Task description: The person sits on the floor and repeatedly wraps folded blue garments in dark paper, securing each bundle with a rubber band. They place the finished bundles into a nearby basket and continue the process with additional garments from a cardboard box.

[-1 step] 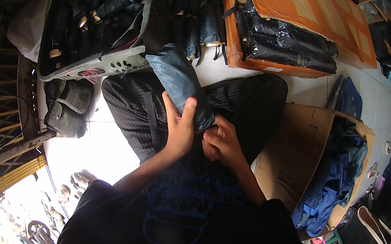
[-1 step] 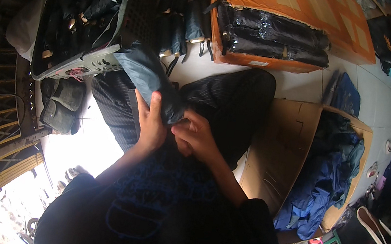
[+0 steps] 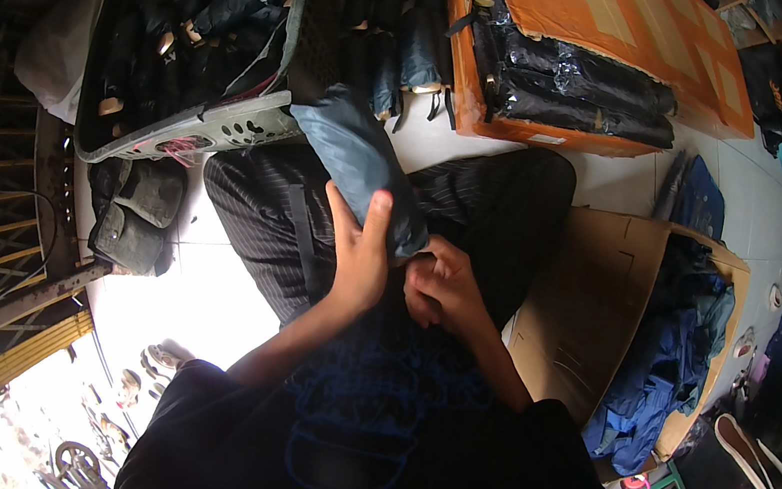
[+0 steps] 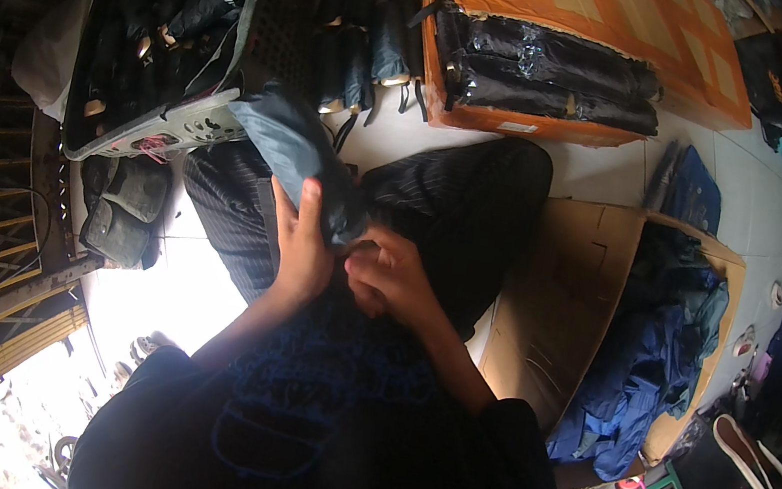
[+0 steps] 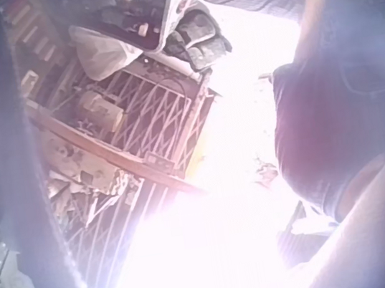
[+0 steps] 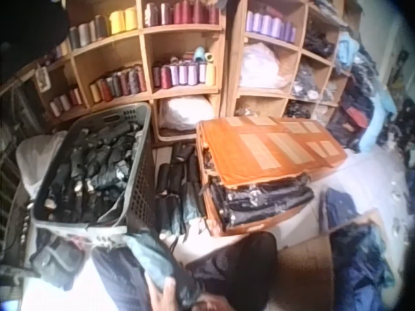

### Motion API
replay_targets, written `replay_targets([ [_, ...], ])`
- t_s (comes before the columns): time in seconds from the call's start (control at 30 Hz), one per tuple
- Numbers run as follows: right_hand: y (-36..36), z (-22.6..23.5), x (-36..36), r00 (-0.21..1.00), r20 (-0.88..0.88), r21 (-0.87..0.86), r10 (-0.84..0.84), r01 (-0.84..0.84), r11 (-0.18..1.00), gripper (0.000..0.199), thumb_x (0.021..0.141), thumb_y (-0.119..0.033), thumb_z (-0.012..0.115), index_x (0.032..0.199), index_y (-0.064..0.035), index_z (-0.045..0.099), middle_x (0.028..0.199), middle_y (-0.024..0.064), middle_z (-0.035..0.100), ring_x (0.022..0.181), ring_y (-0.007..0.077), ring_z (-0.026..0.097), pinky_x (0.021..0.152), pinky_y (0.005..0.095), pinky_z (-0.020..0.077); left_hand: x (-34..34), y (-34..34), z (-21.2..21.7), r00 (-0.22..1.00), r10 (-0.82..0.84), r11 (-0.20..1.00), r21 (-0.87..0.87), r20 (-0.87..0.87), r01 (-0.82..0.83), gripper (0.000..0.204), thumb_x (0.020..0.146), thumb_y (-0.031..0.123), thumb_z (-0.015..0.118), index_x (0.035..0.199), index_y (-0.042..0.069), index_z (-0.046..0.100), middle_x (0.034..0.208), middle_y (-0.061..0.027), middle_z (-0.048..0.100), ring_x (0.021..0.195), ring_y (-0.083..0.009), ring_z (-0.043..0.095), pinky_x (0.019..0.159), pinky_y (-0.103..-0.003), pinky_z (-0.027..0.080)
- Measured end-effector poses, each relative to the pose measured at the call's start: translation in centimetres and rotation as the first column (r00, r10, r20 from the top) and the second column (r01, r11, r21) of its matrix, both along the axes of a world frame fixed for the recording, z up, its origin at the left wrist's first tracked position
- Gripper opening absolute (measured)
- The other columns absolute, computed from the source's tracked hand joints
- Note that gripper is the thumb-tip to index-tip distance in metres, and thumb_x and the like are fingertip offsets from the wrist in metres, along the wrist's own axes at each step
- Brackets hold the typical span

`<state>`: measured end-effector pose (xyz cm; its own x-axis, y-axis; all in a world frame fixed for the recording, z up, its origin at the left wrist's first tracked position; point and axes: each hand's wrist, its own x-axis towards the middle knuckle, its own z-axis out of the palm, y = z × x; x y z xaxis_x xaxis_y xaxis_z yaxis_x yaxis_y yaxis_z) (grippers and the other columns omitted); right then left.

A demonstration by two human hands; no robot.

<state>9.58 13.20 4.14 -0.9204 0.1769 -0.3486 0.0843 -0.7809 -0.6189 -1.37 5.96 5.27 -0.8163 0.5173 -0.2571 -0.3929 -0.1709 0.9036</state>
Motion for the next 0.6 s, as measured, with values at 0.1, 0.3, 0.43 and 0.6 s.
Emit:
replay_targets([
  [0.1, -0.2, 0.6, 0.4, 0.998, 0.0, 0.018, 0.066, -0.066, 0.998, 0.023, 0.089, -0.004, 0.058, 0.112, -0.0005, 0.052, 0.054, 0.0016, 0.049, 0.037, 0.0062, 0.041, 0.035, 0.023, 0.0332, -1.1, 0.9, 0.9, 0.99, -0.027, 0.988, 0.153, 0.141, 0.005, 0.046, 0.097, 0.031, 0.052, 0.123, 0.002, 0.028, 0.114, -0.017, 0.053, 0.097, -0.0223, 0.06, 0.074, -0.032, 0.053],
  [0.3, -1.1, 0.3, 0.5, 0.995, 0.056, 0.088, -0.087, 0.082, 0.993, 0.019, 0.09, -0.004, 0.057, 0.108, -0.0011, 0.054, 0.055, -0.0003, 0.048, 0.038, 0.0048, 0.04, 0.037, 0.0237, 0.0365, -1.9, 0.3, -0.2, 0.981, 0.003, 0.983, 0.18, 0.192, -0.038, 0.04, 0.097, 0.032, 0.051, 0.12, 0.008, 0.029, 0.115, -0.0167, 0.053, 0.099, -0.0267, 0.06, 0.08, -0.038, 0.052],
  [0.43, -1.2, 1.0, -0.3, 0.956, 0.144, 0.256, -0.257, 0.215, 0.943, 0.018, 0.089, -0.003, 0.06, 0.106, -0.0005, 0.056, 0.058, 0.0005, 0.049, 0.04, 0.0049, 0.042, 0.04, 0.0229, 0.0384, -1.6, -0.5, -1.1, 0.964, 0.019, 0.957, 0.275, 0.265, -0.094, 0.045, 0.092, 0.023, 0.059, 0.122, 0.008, 0.029, 0.118, -0.0156, 0.049, 0.109, -0.0261, 0.052, 0.092, -0.041, 0.044],
  [0.6, -1.3, 0.6, -1.1, 0.889, -0.231, 0.927, -0.396, 0.325, 0.19, 0.023, 0.078, 0.003, 0.071, 0.099, 0.0, 0.063, 0.082, 0.0081, 0.057, 0.062, 0.0114, 0.055, 0.052, 0.0253, 0.0468, -1.4, -0.5, -1.5, 0.984, 0.087, 0.992, 0.082, 0.153, -0.1, 0.058, 0.086, 0.019, 0.07, 0.123, 0.009, 0.025, 0.122, -0.0117, 0.04, 0.109, -0.0171, 0.042, 0.095, -0.032, 0.036],
])
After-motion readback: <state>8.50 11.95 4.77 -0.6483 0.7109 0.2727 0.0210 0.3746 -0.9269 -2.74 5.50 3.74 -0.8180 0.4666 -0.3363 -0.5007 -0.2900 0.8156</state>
